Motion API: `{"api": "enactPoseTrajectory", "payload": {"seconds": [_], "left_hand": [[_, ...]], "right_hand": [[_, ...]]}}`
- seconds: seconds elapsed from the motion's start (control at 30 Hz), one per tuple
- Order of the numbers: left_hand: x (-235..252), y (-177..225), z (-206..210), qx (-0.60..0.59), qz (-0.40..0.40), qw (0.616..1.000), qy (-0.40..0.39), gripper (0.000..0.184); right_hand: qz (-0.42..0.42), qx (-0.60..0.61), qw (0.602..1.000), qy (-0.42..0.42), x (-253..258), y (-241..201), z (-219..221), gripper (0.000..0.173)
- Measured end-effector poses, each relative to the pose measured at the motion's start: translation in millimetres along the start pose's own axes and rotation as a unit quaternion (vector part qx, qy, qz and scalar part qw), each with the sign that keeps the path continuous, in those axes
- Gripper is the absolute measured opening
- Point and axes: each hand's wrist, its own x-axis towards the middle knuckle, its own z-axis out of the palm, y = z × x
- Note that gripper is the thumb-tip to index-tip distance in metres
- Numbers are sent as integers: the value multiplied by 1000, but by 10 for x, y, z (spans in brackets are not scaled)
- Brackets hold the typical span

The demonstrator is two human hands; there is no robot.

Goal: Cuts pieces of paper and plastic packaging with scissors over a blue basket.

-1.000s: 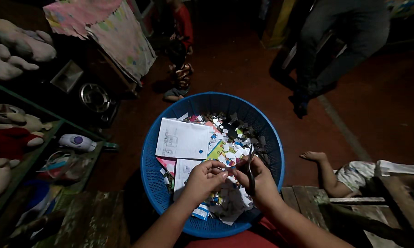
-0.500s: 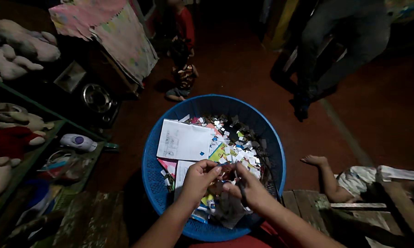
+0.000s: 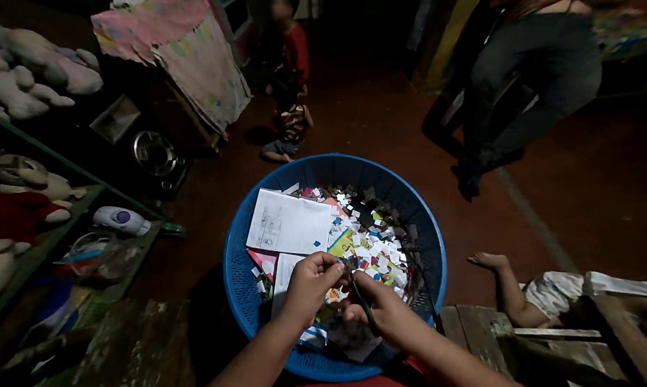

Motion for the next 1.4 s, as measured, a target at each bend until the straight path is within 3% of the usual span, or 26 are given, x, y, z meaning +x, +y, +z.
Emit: {"api": "enactPoseTrajectory", "payload": {"seconds": [0.33, 0.43, 0.6, 0.67, 0.77, 0.83, 0.9, 1.0, 1.07, 1.27, 1.4], "left_hand": [[4, 26, 35, 1, -15, 1000, 7, 5], [-2, 33, 39, 2, -18, 1000, 7, 6], [17, 31, 27, 35, -9, 999, 23, 5], [53, 14, -13, 122, -8, 992, 23, 14], [94, 20, -45, 280, -18, 960, -3, 51], [123, 5, -46, 350, -21, 936, -14, 66], [133, -32, -56, 387, -7, 922, -13, 59], [136, -50, -87, 423, 27, 906, -5, 30], [143, -40, -106, 448, 34, 893, -18, 22], [164, -92, -90, 474, 35, 879, -41, 42], [156, -93, -88, 477, 33, 877, -44, 39]], "right_hand": [[19, -2, 999, 29, -30, -54, -10, 61], [32, -5, 999, 33, -39, -87, -23, 49], [23, 82, 992, 88, -16, -74, -42, 42], [-7, 130, 983, 128, 1, -23, -59, 44], [-25, 217, 955, 199, 4, 2, -63, 48], [-16, 254, 941, 224, 0, 13, -74, 47], [-8, 275, 934, 229, -10, 31, -84, 47], [-4, 299, 927, 228, -17, 41, -97, 47], [-6, 302, 926, 225, -17, 51, -100, 45], [-22, 316, 917, 243, -22, 65, -101, 45], [-30, 341, 899, 272, -25, 64, -99, 42]]}}
